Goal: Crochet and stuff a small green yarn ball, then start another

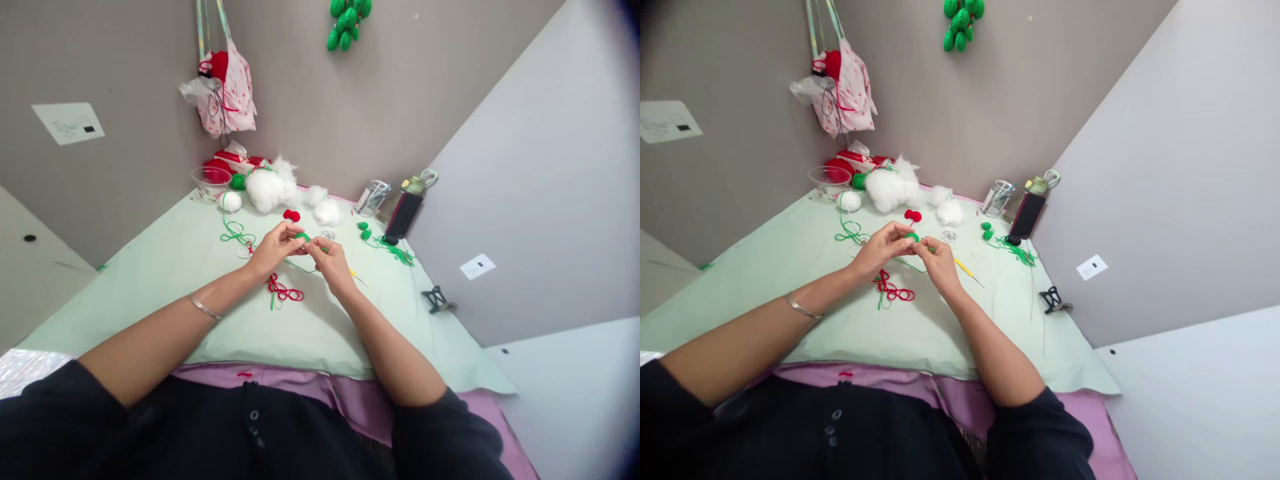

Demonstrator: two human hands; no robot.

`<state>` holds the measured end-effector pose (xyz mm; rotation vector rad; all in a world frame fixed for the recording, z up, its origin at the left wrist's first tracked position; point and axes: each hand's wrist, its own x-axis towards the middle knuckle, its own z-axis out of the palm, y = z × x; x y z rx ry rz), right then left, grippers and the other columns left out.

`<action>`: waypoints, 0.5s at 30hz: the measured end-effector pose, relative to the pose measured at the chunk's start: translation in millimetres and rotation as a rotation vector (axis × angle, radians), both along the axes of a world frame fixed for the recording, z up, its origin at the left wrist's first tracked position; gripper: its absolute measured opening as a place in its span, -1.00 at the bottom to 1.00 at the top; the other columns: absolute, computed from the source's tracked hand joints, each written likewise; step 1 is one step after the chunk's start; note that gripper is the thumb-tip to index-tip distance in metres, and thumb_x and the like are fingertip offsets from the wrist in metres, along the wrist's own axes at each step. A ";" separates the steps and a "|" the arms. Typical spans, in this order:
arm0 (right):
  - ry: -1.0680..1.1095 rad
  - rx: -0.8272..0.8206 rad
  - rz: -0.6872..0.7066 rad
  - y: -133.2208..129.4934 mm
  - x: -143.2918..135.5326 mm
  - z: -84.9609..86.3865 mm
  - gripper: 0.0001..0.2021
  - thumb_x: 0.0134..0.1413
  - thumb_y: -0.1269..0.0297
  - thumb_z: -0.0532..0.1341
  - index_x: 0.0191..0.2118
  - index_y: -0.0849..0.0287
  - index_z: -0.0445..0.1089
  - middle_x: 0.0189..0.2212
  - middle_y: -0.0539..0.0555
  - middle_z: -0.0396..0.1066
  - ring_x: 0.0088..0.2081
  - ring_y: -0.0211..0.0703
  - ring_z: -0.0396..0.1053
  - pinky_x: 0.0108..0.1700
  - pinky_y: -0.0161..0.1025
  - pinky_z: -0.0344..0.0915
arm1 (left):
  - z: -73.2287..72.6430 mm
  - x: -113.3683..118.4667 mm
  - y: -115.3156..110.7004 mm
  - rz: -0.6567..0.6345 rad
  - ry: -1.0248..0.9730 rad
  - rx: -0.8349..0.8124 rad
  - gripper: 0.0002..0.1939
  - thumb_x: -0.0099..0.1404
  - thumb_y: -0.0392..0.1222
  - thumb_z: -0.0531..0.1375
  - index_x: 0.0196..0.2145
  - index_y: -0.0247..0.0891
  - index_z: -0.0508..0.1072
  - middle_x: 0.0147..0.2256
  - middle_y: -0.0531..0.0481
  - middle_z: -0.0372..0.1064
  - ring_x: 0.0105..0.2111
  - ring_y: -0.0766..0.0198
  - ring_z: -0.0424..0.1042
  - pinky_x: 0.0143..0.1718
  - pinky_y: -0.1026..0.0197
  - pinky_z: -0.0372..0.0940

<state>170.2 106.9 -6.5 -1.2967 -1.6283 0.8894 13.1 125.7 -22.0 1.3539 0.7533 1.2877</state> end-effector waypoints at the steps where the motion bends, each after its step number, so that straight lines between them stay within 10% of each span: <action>1: 0.009 0.007 0.007 0.3 0.8 -0.4 -0.69 0.13 -0.02 0.17 -0.42 0.13 0.33 -0.49 -0.05 0.31 -0.50 -0.28 0.07 -0.44 -0.30 0.11 | 0.8 -0.6 -0.6 0.007 0.001 0.023 -0.76 0.24 -0.15 0.30 -0.17 -0.26 0.42 -0.22 -0.02 0.46 -0.23 0.25 0.52 -0.07 0.05 0.49; 15: -0.089 0.169 0.076 -5.0 -5.3 -6.2 -0.70 0.21 0.06 0.14 -0.43 0.14 0.37 -0.55 -0.06 0.21 -0.45 -0.24 0.12 -0.35 -0.28 0.12 | 1.7 -2.7 -11.1 0.187 0.058 0.208 -0.81 0.20 -0.24 0.32 -0.22 -0.20 0.41 -0.23 0.02 0.45 -0.14 0.23 0.47 0.06 0.13 0.32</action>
